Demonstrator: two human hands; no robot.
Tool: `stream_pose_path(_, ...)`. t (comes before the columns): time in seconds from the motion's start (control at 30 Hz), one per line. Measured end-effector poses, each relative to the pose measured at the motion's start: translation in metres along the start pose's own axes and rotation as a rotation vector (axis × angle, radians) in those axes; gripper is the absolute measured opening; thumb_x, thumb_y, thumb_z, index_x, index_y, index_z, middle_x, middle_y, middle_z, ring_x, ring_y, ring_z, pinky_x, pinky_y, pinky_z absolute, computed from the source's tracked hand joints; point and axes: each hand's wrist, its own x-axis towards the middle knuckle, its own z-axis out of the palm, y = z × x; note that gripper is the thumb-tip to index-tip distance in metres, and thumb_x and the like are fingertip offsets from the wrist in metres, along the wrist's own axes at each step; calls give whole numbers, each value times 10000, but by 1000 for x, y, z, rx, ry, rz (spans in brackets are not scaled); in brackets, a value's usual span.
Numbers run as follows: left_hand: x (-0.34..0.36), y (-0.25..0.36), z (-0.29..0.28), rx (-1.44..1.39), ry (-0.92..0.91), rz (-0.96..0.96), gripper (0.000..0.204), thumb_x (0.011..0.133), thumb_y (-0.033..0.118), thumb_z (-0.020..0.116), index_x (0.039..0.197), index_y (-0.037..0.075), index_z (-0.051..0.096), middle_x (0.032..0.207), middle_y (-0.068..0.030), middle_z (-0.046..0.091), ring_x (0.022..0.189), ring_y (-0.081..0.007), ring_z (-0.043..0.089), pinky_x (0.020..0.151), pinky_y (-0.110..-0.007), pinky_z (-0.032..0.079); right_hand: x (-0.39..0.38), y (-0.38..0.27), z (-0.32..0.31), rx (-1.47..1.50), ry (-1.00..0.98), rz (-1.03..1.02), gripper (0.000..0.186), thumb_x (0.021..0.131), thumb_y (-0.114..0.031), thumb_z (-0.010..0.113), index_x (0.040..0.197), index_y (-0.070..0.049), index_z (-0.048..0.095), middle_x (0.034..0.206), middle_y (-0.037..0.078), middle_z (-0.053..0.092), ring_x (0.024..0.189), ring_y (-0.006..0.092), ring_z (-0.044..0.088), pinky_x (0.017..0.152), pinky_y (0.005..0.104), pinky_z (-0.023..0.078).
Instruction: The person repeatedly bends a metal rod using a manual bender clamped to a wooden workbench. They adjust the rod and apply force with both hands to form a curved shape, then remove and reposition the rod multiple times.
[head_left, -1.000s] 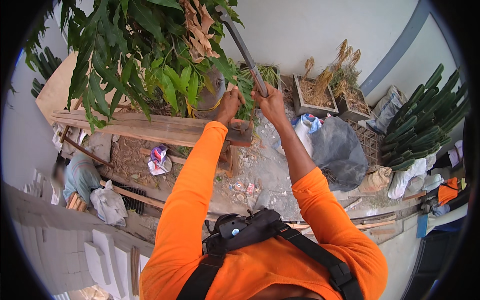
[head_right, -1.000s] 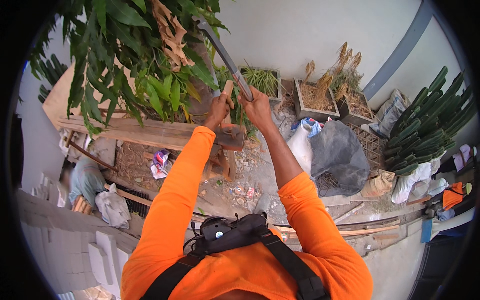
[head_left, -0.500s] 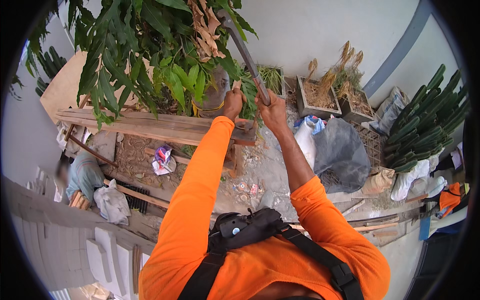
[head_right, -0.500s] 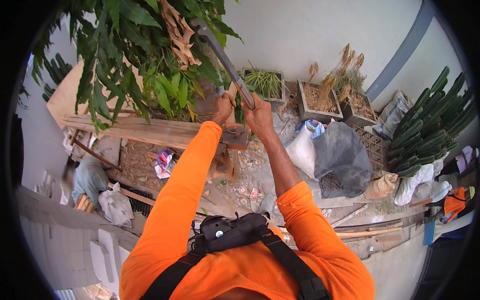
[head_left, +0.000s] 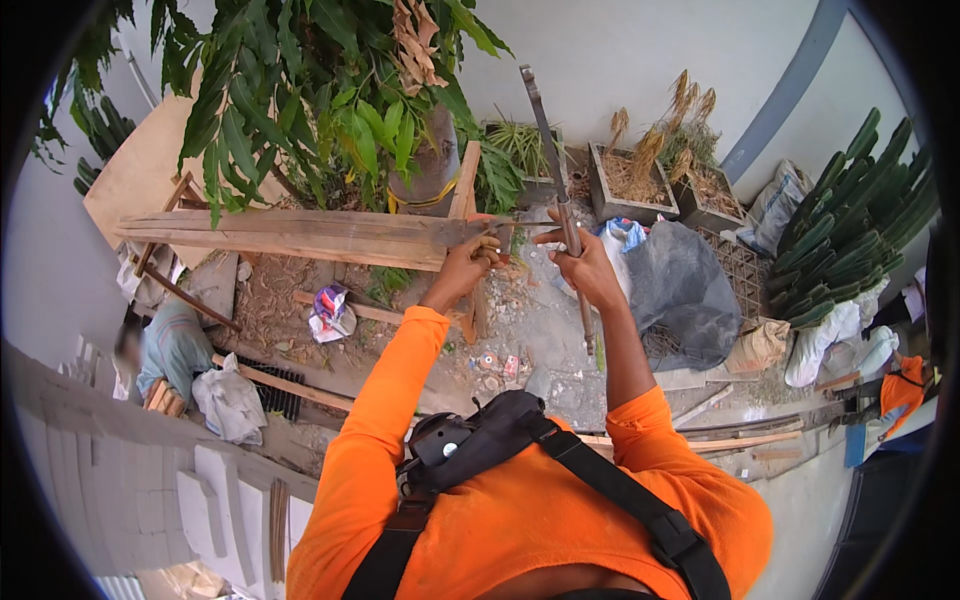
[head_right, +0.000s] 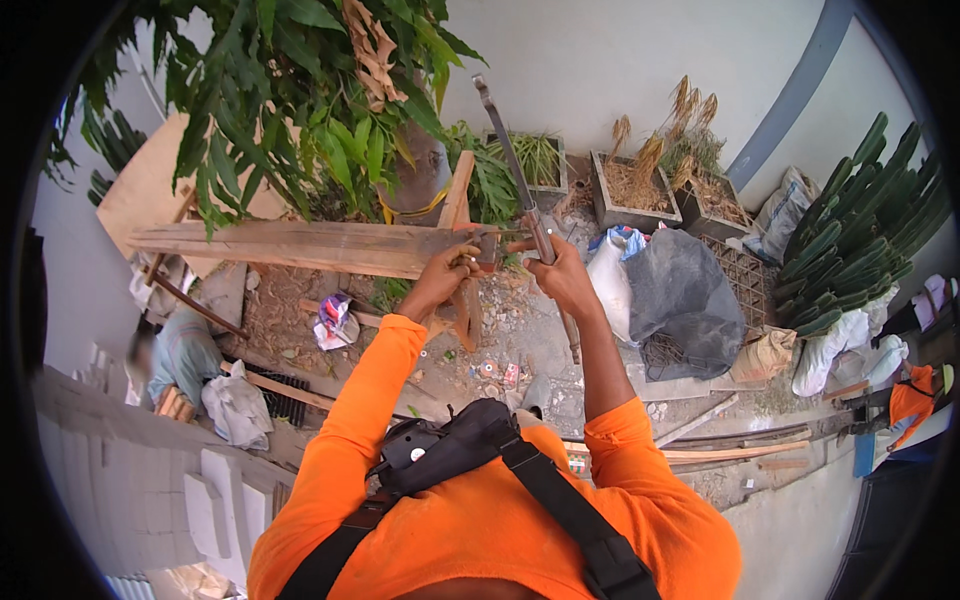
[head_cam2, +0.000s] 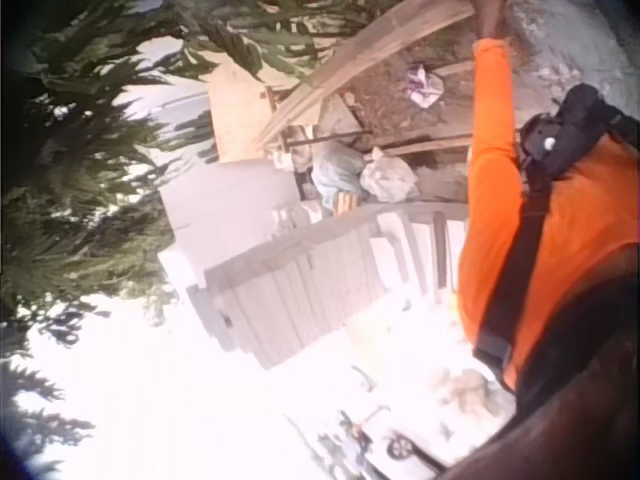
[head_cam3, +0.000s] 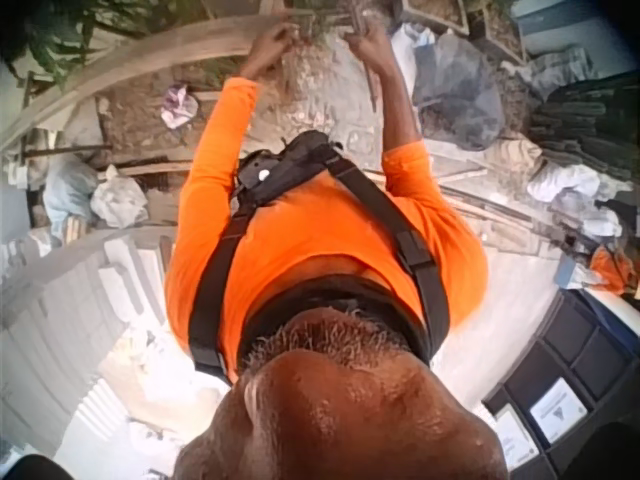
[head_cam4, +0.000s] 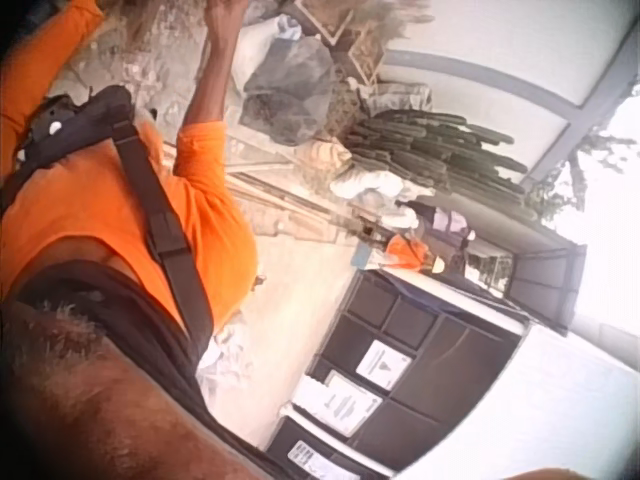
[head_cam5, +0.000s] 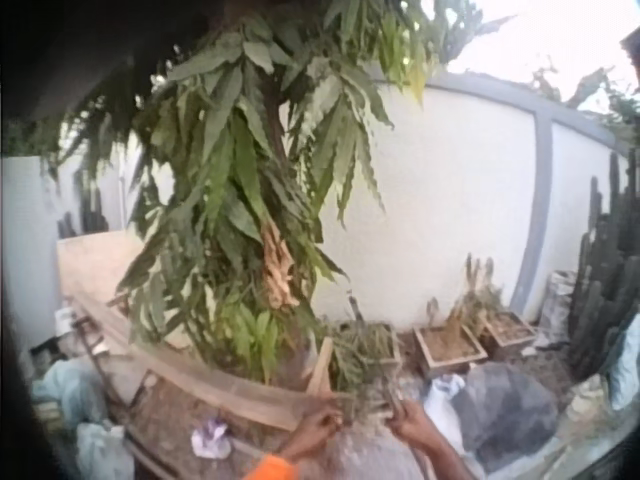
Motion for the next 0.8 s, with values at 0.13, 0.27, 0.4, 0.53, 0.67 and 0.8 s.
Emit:
stream_pose_path(0.13,-28,-21,24,-777,-151,-179,308,1077,66,488,1381,47,530,1267,-135,621,1201,-266,667,983,-430,596,-42,50,-33,29,18,65,658,908,67,621,1537,-8,444,1176,78,750,508,56,485,447,250,391)
stream_pose_path(0.27,-25,-39,63,-857,195,-276,297,1060,44,525,1356,47,491,1248,-115,614,1201,-297,662,986,-491,614,-69,102,-28,17,96,104,589,938,13,660,1503,0,494,1034,45,762,532,50,460,490,241,390)
stream_pose_path(0.4,-15,-59,68,-858,194,-269,301,1069,64,530,1366,82,485,1210,-89,607,1157,-279,675,956,-471,630,-96,155,-26,-61,213,57,602,933,-24,704,1500,0,502,820,24,721,593,47,495,529,233,390)
stream_pose_path(0.53,-25,-54,53,-581,170,-91,344,1081,82,518,1421,125,494,1182,-68,602,1098,-246,689,917,-415,644,-124,168,-35,-29,302,174,613,909,-23,737,1487,-13,530,734,7,662,619,62,545,575,239,412)
stream_pose_path(0.67,-31,-54,31,-457,139,-71,363,1089,104,513,1451,132,516,1150,-46,617,1077,-217,702,881,-374,650,-133,167,-46,-61,340,238,394,974,-108,685,1357,-21,661,685,-20,633,521,37,467,482,241,353)
stream_pose_path(0.8,-35,-56,14,-402,115,-134,389,1082,78,513,1469,121,506,1133,-49,615,1067,-229,707,899,-394,652,-111,166,-46,-36,304,314,331,989,-218,702,1247,-13,731,690,-3,650,561,59,482,529,274,379)
